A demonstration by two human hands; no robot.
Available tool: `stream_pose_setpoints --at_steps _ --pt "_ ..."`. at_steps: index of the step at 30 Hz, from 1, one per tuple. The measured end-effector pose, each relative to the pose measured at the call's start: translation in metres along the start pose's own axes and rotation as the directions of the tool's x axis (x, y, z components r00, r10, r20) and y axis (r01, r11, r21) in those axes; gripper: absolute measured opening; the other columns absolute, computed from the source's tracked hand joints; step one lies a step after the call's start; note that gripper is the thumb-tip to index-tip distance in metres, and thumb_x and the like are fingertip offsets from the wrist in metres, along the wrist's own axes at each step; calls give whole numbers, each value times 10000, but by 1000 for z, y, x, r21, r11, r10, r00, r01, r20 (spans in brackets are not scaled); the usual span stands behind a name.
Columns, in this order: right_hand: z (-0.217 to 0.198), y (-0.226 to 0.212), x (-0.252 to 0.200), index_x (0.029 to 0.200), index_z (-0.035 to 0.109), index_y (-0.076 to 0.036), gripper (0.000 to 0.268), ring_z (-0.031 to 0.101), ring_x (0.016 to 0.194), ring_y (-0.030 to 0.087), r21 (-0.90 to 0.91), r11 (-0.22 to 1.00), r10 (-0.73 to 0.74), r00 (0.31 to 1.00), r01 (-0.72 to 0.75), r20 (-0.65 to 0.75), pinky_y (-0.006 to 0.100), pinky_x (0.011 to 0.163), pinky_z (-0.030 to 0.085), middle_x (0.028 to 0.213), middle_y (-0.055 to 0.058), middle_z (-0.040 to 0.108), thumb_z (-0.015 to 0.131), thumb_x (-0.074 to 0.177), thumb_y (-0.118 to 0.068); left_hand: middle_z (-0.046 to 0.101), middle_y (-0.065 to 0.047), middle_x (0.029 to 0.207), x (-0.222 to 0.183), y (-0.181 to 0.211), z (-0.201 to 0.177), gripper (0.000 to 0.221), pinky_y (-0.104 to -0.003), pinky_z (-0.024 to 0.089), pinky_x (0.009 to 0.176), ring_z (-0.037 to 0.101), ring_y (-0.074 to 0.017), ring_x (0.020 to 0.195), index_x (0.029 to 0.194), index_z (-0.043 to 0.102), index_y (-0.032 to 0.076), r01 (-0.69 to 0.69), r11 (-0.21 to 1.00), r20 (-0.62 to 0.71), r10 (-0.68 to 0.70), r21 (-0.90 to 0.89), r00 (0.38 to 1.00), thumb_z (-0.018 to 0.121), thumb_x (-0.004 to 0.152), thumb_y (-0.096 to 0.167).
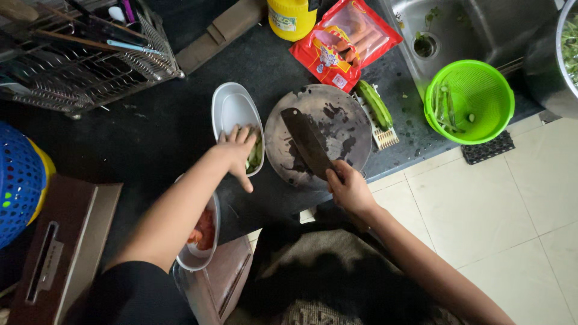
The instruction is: The person chops cucumbers into strips using a cleaver on a wooden board and puts them in a metal bowl. Then, the person washes leafy greens in a metal pot of water, drains them into a green colander, and adds the cucumber strips into the colander.
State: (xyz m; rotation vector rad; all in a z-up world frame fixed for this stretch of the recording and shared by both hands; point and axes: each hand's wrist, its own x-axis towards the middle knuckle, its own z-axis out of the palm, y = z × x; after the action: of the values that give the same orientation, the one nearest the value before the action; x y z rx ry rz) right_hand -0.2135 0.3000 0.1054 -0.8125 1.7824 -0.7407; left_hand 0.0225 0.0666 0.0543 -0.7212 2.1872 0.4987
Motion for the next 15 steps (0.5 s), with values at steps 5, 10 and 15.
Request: stream_pose_setpoints --at_steps 5,10,15 --pt "0 -6 0 1135 610 -47 233 579 494 123 13 1000 8 1000 -9 18 307 462 480 649 42 613 581 1005 -239 98 -224 1671 2 3 9 1598 -675 171 1210 125 -441 1540 1614 39 65 5 1000 -100 -6 -10 995 1002 419 512" --pt "0 -9 0 1136 618 -28 247 599 508 122 -52 998 -34 999 34 6 304 487 499 648 48 616 588 1009 -237 221 -199 1607 6 -6 22 1421 -639 281 1173 249 -421 1481 1581 158 60 -46 997 -156 36 -59 987 976 469 396" --pt "-3 -6 2 1163 608 -29 261 579 506 122 -3 999 -34 999 34 10 305 488 485 653 46 614 571 1006 -234 272 -191 1588 -8 -6 25 1342 -565 326 1199 304 -413 1461 1555 259 95 -82 987 -261 44 -137 964 986 470 401"
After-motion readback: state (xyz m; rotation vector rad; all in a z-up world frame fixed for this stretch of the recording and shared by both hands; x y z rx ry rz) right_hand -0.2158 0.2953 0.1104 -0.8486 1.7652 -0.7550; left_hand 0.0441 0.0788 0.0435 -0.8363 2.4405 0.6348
